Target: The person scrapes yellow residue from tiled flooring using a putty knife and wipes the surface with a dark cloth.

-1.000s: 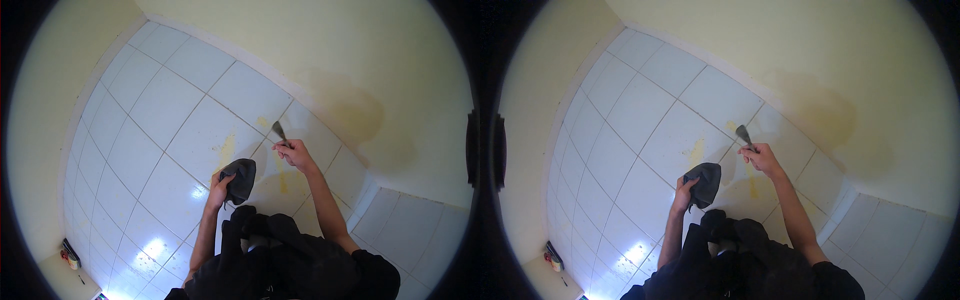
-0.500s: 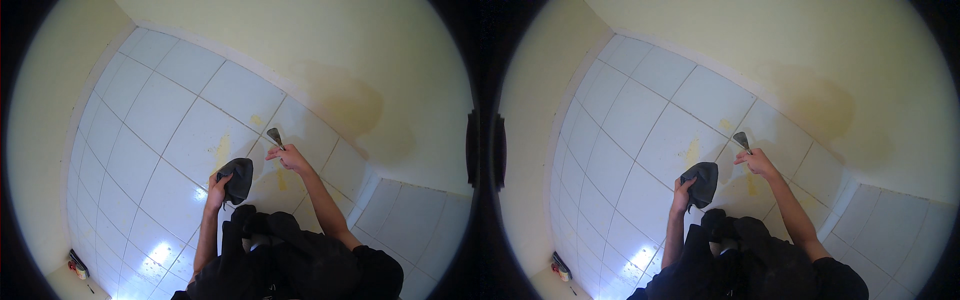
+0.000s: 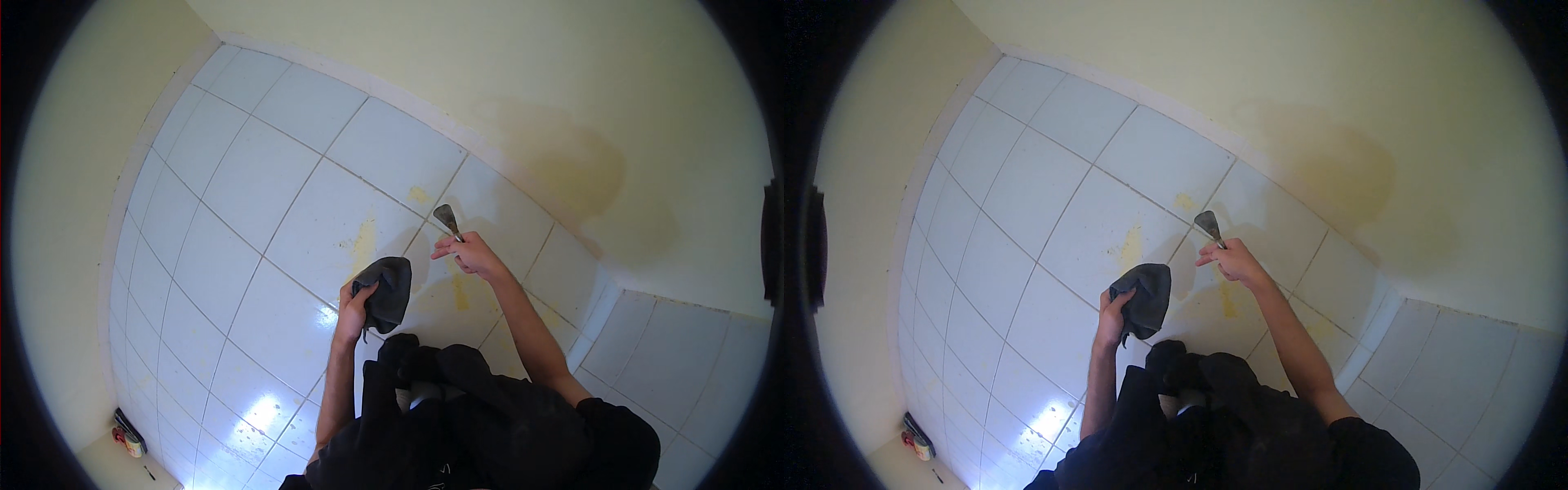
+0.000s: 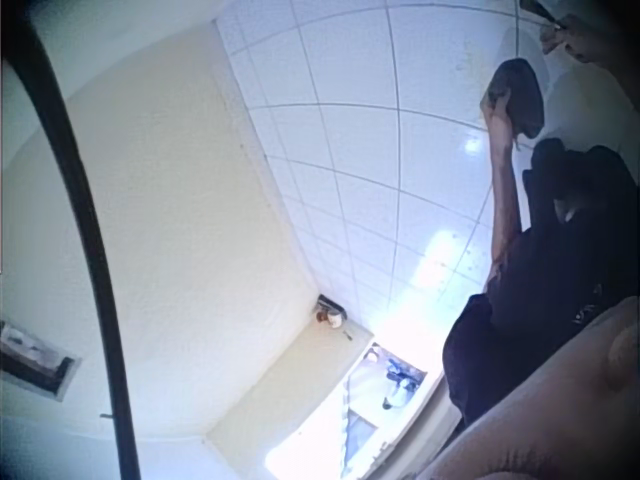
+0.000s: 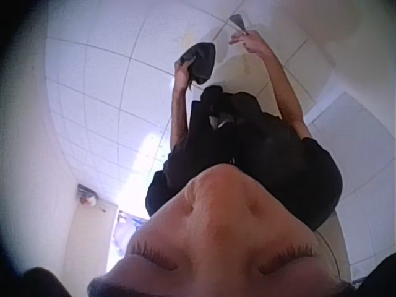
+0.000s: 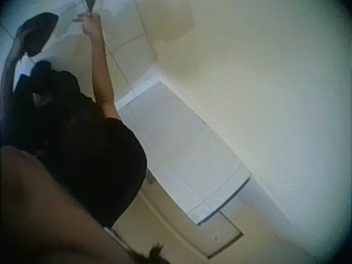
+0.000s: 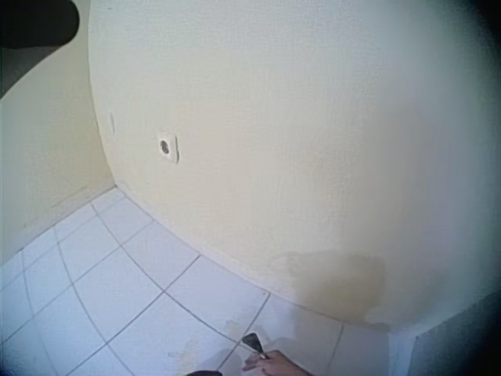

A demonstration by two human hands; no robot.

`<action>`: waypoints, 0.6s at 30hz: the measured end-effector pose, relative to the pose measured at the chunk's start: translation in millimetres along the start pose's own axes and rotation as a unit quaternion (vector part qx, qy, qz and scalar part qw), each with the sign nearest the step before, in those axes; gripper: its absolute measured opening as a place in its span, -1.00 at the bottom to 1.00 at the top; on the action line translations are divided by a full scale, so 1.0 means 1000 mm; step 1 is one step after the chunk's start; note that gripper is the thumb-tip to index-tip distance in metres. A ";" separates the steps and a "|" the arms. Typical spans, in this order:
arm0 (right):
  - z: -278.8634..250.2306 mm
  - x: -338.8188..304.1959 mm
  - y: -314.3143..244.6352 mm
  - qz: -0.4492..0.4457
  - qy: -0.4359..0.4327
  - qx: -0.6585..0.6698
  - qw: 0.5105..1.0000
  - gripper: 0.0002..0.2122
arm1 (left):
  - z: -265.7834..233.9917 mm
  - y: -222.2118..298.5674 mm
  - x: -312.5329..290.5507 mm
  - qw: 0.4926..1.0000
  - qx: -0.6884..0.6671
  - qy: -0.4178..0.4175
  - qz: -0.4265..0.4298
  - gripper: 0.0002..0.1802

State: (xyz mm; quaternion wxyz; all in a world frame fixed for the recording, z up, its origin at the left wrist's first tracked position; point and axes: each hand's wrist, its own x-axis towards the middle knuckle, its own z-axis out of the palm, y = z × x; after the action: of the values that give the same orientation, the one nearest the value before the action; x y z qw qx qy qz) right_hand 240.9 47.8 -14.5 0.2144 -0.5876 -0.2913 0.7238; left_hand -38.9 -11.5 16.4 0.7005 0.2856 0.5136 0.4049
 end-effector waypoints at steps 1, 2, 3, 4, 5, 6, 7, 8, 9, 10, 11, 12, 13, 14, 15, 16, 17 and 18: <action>0.000 0.000 0.000 -0.001 0.001 0.004 1.000 -0.68 | 0.001 0.001 0.000 1.000 0.003 0.002 0.000 -0.72; -0.001 0.000 0.000 -0.001 0.001 0.004 1.000 -0.68 | 0.001 0.002 -0.001 1.000 0.005 0.003 -0.001 -0.72; -0.002 0.000 0.001 -0.005 0.000 0.003 1.000 -0.68 | 0.002 0.002 -0.001 1.000 0.005 0.003 0.000 -0.72; -0.003 0.000 0.002 -0.008 -0.001 0.003 1.000 -0.68 | 0.003 0.003 -0.002 1.000 0.006 0.012 -0.002 -0.72; -0.003 0.000 0.002 -0.009 -0.001 0.002 1.000 -0.68 | 0.004 0.003 -0.002 1.000 0.006 0.021 -0.005 -0.72; -0.003 0.000 0.002 -0.007 0.006 -0.011 1.000 -0.68 | 0.002 0.001 -0.002 1.000 0.006 0.020 -0.004 -0.72; -0.003 0.000 0.002 -0.005 0.013 -0.024 1.000 -0.68 | 0.000 0.000 0.000 1.000 0.008 0.010 0.000 -0.72; -0.002 -0.001 0.001 -0.005 0.013 -0.024 1.000 -0.68 | -0.001 -0.001 0.000 1.000 0.010 0.000 0.004 -0.72; -0.001 -0.001 0.001 -0.006 0.021 -0.038 0.999 -0.69 | -0.002 -0.001 0.000 1.000 0.010 0.000 0.005 -0.72; 0.000 -0.002 0.000 -0.007 0.029 -0.053 0.998 -0.69 | -0.001 0.000 -0.001 1.000 0.009 0.004 0.001 -0.72; 0.000 -0.003 -0.002 -0.007 0.030 -0.054 0.998 -0.69 | 0.000 0.000 -0.001 1.000 0.008 0.008 -0.004 -0.72; 0.001 -0.005 -0.004 -0.003 0.021 -0.061 0.998 -0.70 | 0.000 0.000 -0.001 1.000 0.007 0.007 -0.004 -0.72; 0.001 -0.006 -0.006 0.000 0.012 -0.068 0.998 -0.71 | 0.000 0.000 -0.001 1.000 0.001 0.003 -0.003 -0.72; 0.000 -0.005 -0.005 -0.001 0.013 -0.069 0.998 -0.71 | 0.000 0.001 -0.001 1.000 -0.004 -0.001 -0.003 -0.72; 0.000 -0.004 -0.003 -0.009 0.009 -0.070 0.997 -0.73 | 0.000 0.001 0.000 1.000 -0.005 -0.002 -0.002 -0.72; 0.000 -0.003 -0.001 -0.017 0.005 -0.071 0.997 -0.74 | 0.000 0.001 0.000 1.000 -0.004 -0.002 -0.007 -0.72; 0.000 -0.003 -0.001 -0.016 0.006 -0.071 0.997 -0.74 | 0.000 0.001 0.000 1.000 -0.004 -0.001 -0.011 -0.72; 0.000 -0.003 -0.001 -0.017 0.010 -0.076 0.997 -0.75 | 0.001 0.002 -0.001 1.000 -0.004 -0.002 -0.011 -0.72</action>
State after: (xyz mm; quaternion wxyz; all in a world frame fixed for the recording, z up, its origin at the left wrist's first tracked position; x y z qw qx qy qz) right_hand 241.8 46.2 -11.7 0.1843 -0.6043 -0.3535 0.6898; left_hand -38.3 -11.2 18.4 0.7072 0.2776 0.5138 0.3985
